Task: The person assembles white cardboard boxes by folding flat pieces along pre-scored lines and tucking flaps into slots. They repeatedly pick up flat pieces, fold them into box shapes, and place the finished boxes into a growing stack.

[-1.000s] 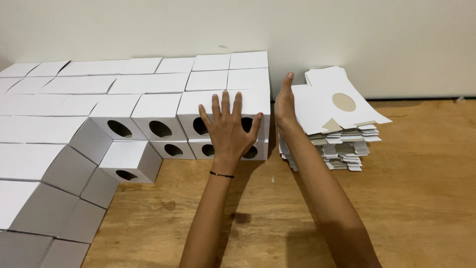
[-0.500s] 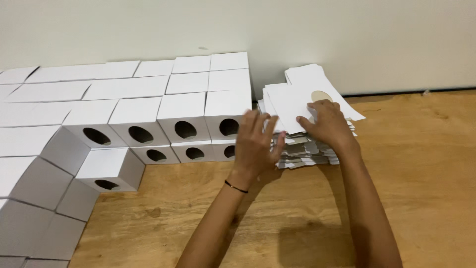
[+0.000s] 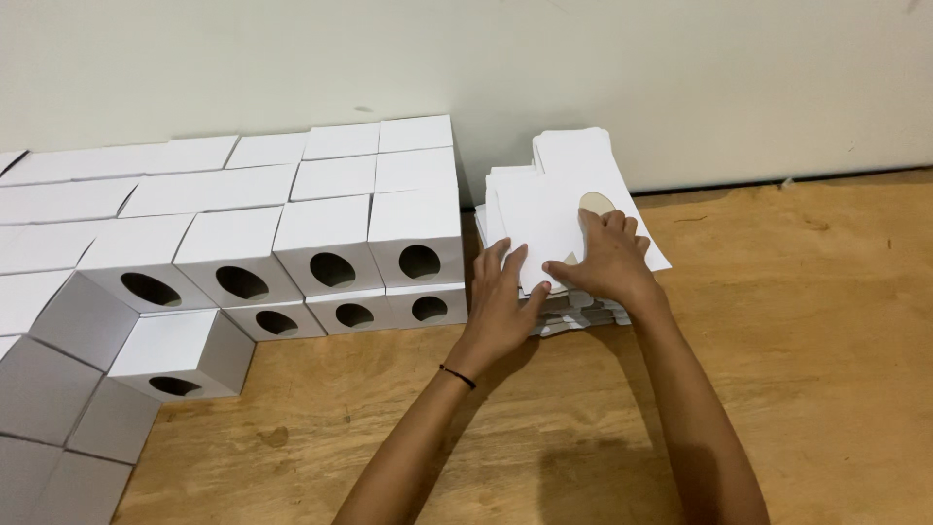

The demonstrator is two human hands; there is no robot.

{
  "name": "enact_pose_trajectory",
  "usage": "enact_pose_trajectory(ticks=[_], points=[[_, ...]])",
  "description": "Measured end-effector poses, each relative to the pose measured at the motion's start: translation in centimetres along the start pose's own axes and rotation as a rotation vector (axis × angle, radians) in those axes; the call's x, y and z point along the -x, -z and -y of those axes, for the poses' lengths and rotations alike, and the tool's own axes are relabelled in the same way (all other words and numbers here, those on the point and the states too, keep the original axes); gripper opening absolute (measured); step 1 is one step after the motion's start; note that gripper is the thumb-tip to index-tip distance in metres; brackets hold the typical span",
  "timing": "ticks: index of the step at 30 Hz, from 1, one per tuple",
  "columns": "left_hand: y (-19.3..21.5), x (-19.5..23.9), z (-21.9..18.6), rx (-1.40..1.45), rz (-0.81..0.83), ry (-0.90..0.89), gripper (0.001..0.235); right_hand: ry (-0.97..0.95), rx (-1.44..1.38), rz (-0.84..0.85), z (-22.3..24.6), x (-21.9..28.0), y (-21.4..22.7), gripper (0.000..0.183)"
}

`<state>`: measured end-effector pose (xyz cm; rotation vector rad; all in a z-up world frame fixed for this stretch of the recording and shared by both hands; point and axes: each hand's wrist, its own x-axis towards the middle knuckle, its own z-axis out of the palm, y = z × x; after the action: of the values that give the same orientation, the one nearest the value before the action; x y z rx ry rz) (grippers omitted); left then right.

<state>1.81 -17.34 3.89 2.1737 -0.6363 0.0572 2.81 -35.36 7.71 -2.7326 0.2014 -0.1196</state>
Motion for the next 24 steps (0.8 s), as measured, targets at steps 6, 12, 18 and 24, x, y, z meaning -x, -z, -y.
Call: enact_pose_trajectory(ticks=[6, 12, 18, 24], points=[[-0.9, -0.4, -1.4, -0.039, -0.035, 0.071, 0.07, -0.075, -0.118, 0.015, -0.5, -1.1, -0.1, 0.11], [-1.1, -2.4, -1.6, 0.53, -0.305, 0.373, 0.076, -0.088, -0.182, 0.009, 0.2, -0.4, 1.1, 0.111], [-2.5, -4.2, 1.7, 0.358, -0.266, 0.269, 0.027, -0.06, -0.248, 0.054, 0.3, 0.9, 3.0, 0.118], [1.1, -2.2, -2.9, 0.647, -0.276, -0.093, 0.003, 0.108, -0.459, -0.272, 1.4, 3.0, 4.9, 0.086]])
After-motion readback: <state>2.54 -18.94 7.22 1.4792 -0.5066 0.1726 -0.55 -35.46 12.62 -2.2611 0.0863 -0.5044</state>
